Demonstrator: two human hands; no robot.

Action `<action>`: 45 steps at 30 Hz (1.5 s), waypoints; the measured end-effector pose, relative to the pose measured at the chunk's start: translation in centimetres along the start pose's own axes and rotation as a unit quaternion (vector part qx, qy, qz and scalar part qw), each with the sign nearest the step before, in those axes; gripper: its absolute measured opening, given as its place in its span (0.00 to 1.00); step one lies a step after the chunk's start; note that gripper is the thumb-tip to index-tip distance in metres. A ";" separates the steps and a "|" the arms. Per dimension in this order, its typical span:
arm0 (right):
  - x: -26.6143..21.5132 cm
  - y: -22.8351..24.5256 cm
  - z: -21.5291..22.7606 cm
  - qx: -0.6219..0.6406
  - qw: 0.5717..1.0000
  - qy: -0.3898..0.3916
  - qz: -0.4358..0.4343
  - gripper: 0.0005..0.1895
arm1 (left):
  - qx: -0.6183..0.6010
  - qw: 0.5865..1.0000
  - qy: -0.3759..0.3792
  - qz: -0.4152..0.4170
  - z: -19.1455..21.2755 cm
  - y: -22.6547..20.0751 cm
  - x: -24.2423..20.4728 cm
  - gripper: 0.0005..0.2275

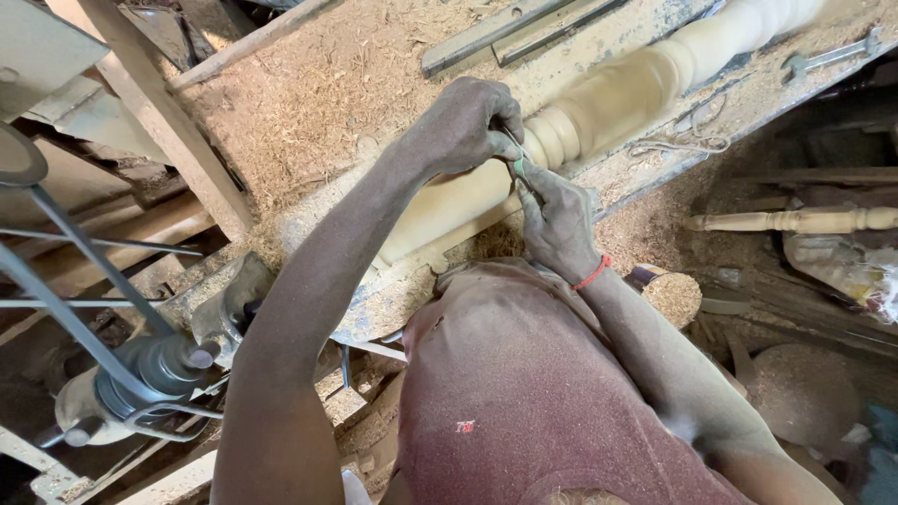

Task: The person sands a rotating wooden component on a lathe. They apply a piece of sandpaper to various sections of the spinning wood, use a small hand tool to detail a groove, and then resume sanding with another piece of paper.

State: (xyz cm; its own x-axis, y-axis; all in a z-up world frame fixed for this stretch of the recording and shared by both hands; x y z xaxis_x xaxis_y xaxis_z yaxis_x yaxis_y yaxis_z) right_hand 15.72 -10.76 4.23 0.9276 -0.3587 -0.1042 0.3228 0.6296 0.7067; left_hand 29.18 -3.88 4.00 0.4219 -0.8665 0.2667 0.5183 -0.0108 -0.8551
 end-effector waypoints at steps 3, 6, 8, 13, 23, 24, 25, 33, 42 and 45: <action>-0.1 0.3 0.2 0.004 1.000 -0.015 0.026 0.15 | 0.011 1.000 0.005 0.024 -0.1 0.6 0.0 0.07; 0.5 -1.3 -0.1 0.015 0.998 0.036 -0.059 0.16 | 0.021 0.999 0.013 0.030 -0.3 0.7 0.1 0.07; 0.7 -2.2 -0.5 0.058 0.988 0.084 -0.114 0.17 | 0.010 0.998 0.012 0.056 -0.5 1.1 -0.1 0.07; 0.3 -0.9 2.0 0.116 0.988 0.096 -0.033 0.17 | -0.007 0.999 -0.027 0.041 0.2 -0.4 -0.2 0.06; -1.4 0.2 1.2 0.115 0.992 0.041 -0.011 0.23 | -0.025 0.998 -0.059 0.022 0.9 -3.7 -2.4 0.02; -1.1 -0.3 1.2 0.065 0.996 0.037 -0.047 0.25 | -0.045 0.996 -0.058 0.042 0.5 -3.3 -2.8 0.01; -1.0 -0.8 1.2 0.012 0.996 0.029 -0.084 0.27 | -0.041 0.997 -0.062 0.036 0.5 -3.4 -2.9 0.01; -1.7 2.5 1.8 -0.048 0.992 -0.092 0.076 0.07 | 0.049 0.998 -0.050 0.002 0.4 -4.3 -2.6 0.01; -2.9 3.5 1.0 -0.062 0.974 -0.137 0.170 0.15 | 0.107 0.990 -0.046 -0.083 0.4 -5.1 -3.2 0.04; -3.2 3.2 0.3 -0.092 0.971 -0.134 0.174 0.20 | 0.153 0.985 -0.019 -0.079 0.2 -5.2 -3.4 0.03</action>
State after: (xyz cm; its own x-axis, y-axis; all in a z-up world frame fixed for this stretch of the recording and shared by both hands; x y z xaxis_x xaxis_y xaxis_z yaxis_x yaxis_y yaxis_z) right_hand 13.75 -7.81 7.00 0.9125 -0.2523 0.3221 0.0486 0.8486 0.5269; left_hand 25.19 -0.78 7.62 0.3427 -0.8461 0.4082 0.7774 0.0115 -0.6289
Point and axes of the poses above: each hand's wrist, its own x-axis towards the middle knuckle, its own z-axis out of the back of the hand, y = z × x, the point moved 10 cm from there along x, towards the middle knuckle, and after that the axes turned 12 degrees about -z, right-handed, at the moved point
